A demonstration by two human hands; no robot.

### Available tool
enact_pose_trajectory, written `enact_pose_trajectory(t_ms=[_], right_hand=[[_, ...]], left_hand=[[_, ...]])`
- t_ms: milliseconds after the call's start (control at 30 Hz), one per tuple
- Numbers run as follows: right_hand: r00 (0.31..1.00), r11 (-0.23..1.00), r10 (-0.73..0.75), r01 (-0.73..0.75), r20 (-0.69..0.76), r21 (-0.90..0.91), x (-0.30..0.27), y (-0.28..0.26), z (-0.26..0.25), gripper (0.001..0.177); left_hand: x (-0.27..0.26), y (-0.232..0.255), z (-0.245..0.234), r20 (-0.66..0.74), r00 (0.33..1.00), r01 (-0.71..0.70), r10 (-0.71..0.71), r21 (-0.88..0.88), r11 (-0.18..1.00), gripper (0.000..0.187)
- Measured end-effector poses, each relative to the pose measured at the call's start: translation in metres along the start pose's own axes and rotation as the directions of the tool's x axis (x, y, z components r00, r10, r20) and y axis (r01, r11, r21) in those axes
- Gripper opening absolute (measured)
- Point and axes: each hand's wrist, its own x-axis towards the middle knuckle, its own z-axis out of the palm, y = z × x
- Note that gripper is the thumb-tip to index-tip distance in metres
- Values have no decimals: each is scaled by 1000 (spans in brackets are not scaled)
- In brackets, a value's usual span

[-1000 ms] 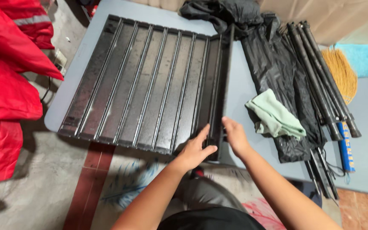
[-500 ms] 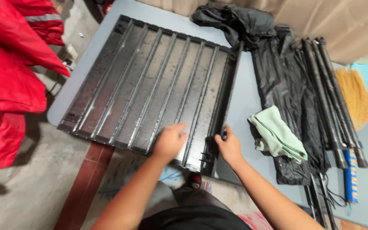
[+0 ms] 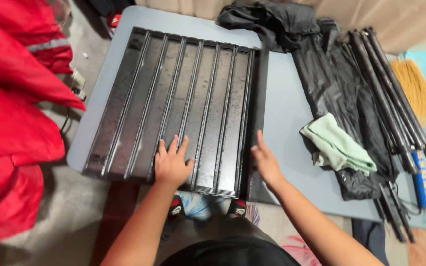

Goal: The person wipes a dark, ribbed, rectangular object with a light green cloth. They clean both sides of the object, flipping it over to reach the other side. The person then folds the object in half and wipes the folded edges.

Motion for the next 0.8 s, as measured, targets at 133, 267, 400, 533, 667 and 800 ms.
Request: enact_pose_trajectory(t_ms=[133,267,400,533,667,800], right_hand=[[986,913,33,-97,-165,-396,-3,-8,26,86],[982,820,-41,-71,-182,-569,-11,-15,40,72],[971,726,40,-190,-234,-661,-18,-30,53,61],[964,749,-51,-137,-261,-649,-23,-31,52,70],[928,866,46,-222,-371,-449,-12,-34,40,109],[916,846,81,-271,-392,-459,-5,-29,36,115]], left_hand=[[-4,-9,-9,40,995,-94,93,38,995,70],[-5,-14,-15,103,983,-158,151,70,985,72],[-3,-8,-11,104,964,-245,243,7,970,73],[-2,5,0,69,960,-266,271,-68,961,70],[3,20,5,45,942,-324,333,-146,935,80],[3,43,11,206,936,-227,285,-268,936,83]])
